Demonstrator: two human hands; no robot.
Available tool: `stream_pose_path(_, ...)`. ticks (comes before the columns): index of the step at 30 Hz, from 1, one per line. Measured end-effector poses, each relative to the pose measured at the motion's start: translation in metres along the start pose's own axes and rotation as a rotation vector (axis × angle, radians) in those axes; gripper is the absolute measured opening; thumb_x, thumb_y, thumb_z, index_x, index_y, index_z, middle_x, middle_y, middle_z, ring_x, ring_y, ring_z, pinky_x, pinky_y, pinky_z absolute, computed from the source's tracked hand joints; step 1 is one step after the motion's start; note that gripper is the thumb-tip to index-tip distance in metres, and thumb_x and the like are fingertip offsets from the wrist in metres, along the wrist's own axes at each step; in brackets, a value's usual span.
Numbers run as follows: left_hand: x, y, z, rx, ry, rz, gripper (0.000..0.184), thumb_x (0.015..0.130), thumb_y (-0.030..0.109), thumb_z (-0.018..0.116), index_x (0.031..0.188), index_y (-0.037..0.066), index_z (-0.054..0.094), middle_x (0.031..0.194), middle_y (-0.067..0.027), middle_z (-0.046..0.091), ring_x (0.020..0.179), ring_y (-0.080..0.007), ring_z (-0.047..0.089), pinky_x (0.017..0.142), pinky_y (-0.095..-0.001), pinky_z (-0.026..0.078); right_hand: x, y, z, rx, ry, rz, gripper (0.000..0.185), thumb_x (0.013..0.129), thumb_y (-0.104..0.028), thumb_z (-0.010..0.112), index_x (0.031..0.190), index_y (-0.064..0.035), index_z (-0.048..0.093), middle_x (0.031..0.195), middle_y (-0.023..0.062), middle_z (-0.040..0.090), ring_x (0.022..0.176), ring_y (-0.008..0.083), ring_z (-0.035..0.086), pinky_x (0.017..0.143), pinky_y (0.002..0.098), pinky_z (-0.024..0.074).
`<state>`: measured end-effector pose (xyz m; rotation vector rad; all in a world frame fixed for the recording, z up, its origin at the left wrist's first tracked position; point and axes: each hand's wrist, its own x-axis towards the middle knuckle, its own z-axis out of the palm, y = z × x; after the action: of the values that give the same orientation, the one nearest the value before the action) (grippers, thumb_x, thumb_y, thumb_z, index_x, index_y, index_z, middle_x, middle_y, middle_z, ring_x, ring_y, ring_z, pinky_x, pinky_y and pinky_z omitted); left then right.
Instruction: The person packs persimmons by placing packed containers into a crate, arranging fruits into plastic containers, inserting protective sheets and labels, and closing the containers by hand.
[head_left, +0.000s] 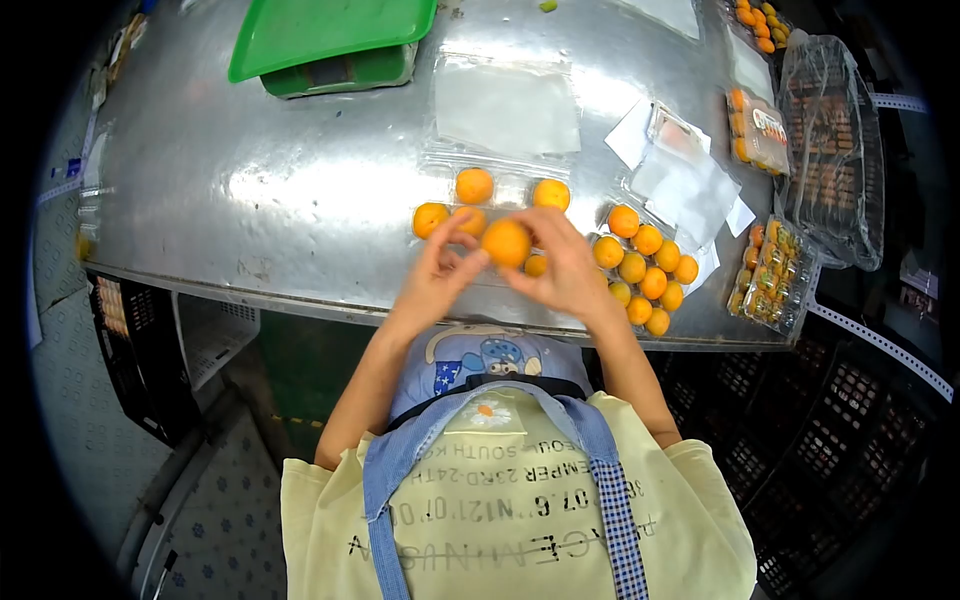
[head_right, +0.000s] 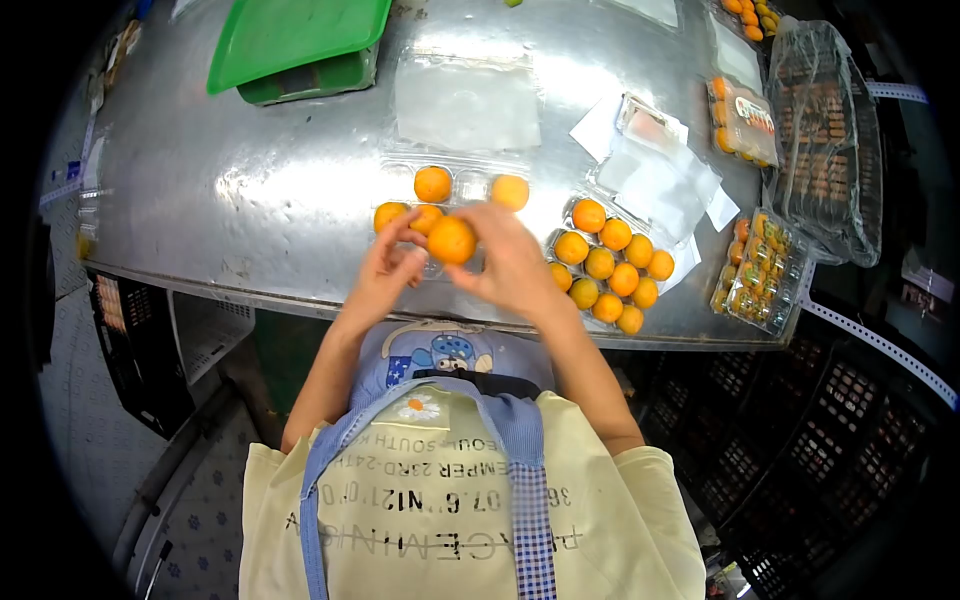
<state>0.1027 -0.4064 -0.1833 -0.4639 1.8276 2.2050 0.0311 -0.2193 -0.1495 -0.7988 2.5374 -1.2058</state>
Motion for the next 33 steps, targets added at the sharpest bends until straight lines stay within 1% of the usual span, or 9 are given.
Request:
stream_pose_path(2,0.005,0.006,-0.014,-0.057,0.108,-0.027,0.045,0.088,0.015,0.064,0.130,0.006,0.049,0.095,-0.0018,0.058,0.069,-0.0042,0.050,0.061,-0.0185,0.043,0.009,0.016,-0.004,-0.082,0.070,0.049,0.051,0.067,-0.016,0.075,0.113,-0.0045,0.056,0.107,0.0165,0.058,0.100,0.0342,0.056,0.085,0.0397,0.0472)
stream_pose_path(5,0.010,-0.006,-0.044,0.092,0.280,0.047,0.041,0.089,0.013,0.062,0.127,0.005,0.049,0.095,-0.0018,0.058,0.067,-0.0048,0.050,0.060,-0.0191,0.043,0.023,0.035,-0.003,-0.187,0.086,0.035,0.047,0.068,-0.013,0.074,0.111,-0.0030,0.057,0.106,0.0143,0.058,0.093,0.0330,0.059,0.078,0.0368,0.0503)
stream_pose_path(8,0.010,-0.009,-0.059,0.112,0.327,0.029,0.038,0.089,0.012,0.061,0.125,0.005,0.051,0.094,-0.0013,0.058,0.067,-0.0046,0.049,0.060,-0.0185,0.042,0.038,0.043,0.001,-0.335,0.032,-0.024,0.049,0.066,-0.015,0.075,0.110,-0.0046,0.058,0.107,0.0113,0.058,0.101,0.0306,0.053,0.086,0.0393,0.0422)
stream_pose_path(12,0.007,-0.017,-0.068,0.125,0.319,0.011,0.034,0.089,0.010,0.060,0.121,0.005,0.054,0.092,-0.0008,0.058,0.067,-0.0046,0.049,0.060,-0.0183,0.042,0.047,0.048,0.009,-0.411,-0.007,-0.052,0.046,0.066,-0.014,0.074,0.109,-0.0067,0.060,0.105,0.0085,0.058,0.104,0.0269,0.051,0.089,0.0388,0.0369)
stream_pose_path(21,0.011,-0.036,-0.064,0.086,0.265,-0.032,0.029,0.089,0.007,0.059,0.118,0.005,0.057,0.090,0.0002,0.056,0.069,-0.0038,0.049,0.062,-0.0177,0.042,0.053,0.050,0.008,-0.458,-0.054,-0.027,0.052,0.065,-0.017,0.077,0.114,-0.0086,0.061,0.109,0.0077,0.059,0.105,0.0258,0.051,0.092,0.0394,0.0368)
stream_pose_path(27,0.015,-0.033,-0.059,0.070,0.246,-0.021,0.028,0.090,0.008,0.059,0.117,0.005,0.058,0.091,0.0002,0.057,0.070,-0.0032,0.048,0.062,-0.0171,0.041,0.072,0.039,0.024,-0.374,-0.079,-0.196,0.052,0.066,-0.022,0.077,0.114,-0.0082,0.061,0.109,0.0040,0.060,0.103,0.0233,0.051,0.090,0.0401,0.0349)
stream_pose_path(30,0.016,-0.032,-0.060,0.065,0.247,-0.026,0.027,0.089,0.008,0.059,0.116,0.005,0.059,0.091,-0.0002,0.057,0.070,-0.0038,0.048,0.063,-0.0176,0.042,0.077,0.031,0.029,-0.335,-0.076,-0.184,0.051,0.066,-0.023,0.077,0.112,-0.0068,0.062,0.106,0.0043,0.061,0.102,0.0230,0.052,0.088,0.0391,0.0354)
stream_pose_path(32,0.016,-0.034,-0.061,0.072,0.252,-0.032,0.028,0.088,0.006,0.059,0.116,0.005,0.059,0.092,-0.0018,0.058,0.070,-0.0053,0.049,0.064,-0.0185,0.042,0.080,0.036,0.042,-0.442,-0.041,-0.180,0.049,0.066,-0.022,0.078,0.109,-0.0066,0.062,0.103,0.0050,0.060,0.099,0.0231,0.052,0.086,0.0388,0.0361)
stream_pose_path(33,0.016,-0.034,-0.060,0.208,0.310,0.023,0.029,0.087,0.005,0.059,0.116,0.004,0.059,0.093,-0.0028,0.058,0.070,-0.0065,0.049,0.064,-0.0194,0.043,0.081,0.038,0.047,-0.497,-0.023,-0.177,0.047,0.065,-0.021,0.078,0.108,-0.0065,0.062,0.102,0.0053,0.060,0.098,0.0231,0.052,0.085,0.0386,0.0365)
